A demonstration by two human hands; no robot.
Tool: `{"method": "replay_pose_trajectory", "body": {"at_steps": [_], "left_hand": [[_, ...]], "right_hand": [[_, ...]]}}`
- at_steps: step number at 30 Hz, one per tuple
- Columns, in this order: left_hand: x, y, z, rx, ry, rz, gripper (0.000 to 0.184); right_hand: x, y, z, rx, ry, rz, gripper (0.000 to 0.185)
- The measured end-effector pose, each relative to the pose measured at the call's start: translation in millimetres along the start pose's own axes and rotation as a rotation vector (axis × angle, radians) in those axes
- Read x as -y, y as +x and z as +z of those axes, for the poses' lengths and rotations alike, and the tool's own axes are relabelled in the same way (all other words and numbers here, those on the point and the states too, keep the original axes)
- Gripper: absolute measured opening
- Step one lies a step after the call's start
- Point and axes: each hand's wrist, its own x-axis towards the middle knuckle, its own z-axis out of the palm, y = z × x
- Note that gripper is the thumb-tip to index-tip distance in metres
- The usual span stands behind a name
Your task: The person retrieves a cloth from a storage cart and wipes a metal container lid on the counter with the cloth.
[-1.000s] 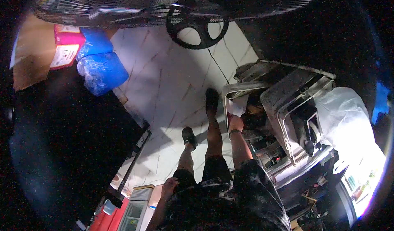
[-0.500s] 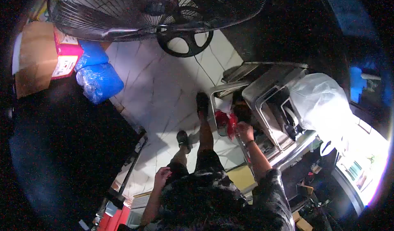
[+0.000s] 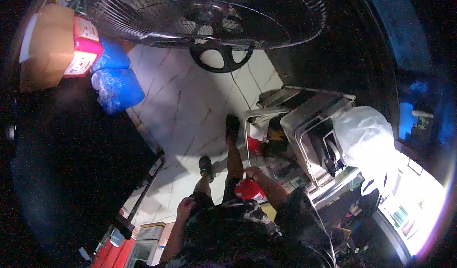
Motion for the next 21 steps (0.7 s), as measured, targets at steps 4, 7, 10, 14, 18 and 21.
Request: {"method": "replay_pose_trajectory", "body": {"at_steps": [4, 7, 10, 14, 18, 21], "left_hand": [[0, -11, 3, -0.049, 0.039, -0.028, 0.024], [4, -23, 8, -0.074, 0.030, -0.011, 0.023], [13, -30, 22, -0.106, -0.102, 0.003, 0.022], [27, -32, 30, -0.108, -0.174, 0.094, 0.021], [66, -32, 36, -0.194, -0.219, 0.162, 0.021], [105, -43, 34, -0.160, -0.319, 0.053, 0.026]], "right_hand": [[-6, 16, -4, 0.144, -0.067, 0.469, 0.028], [6, 2, -46, -0.126, -0.010, 0.478, 0.048], [-19, -1, -73, -0.519, -0.233, 0.496, 0.071], [3, -47, -153, -0.666, -0.013, 0.580, 0.051], [46, -56, -145, -0.611, -0.231, 0.428, 0.033], [127, -49, -113, -0.440, -0.307, 0.172, 0.027]]}}
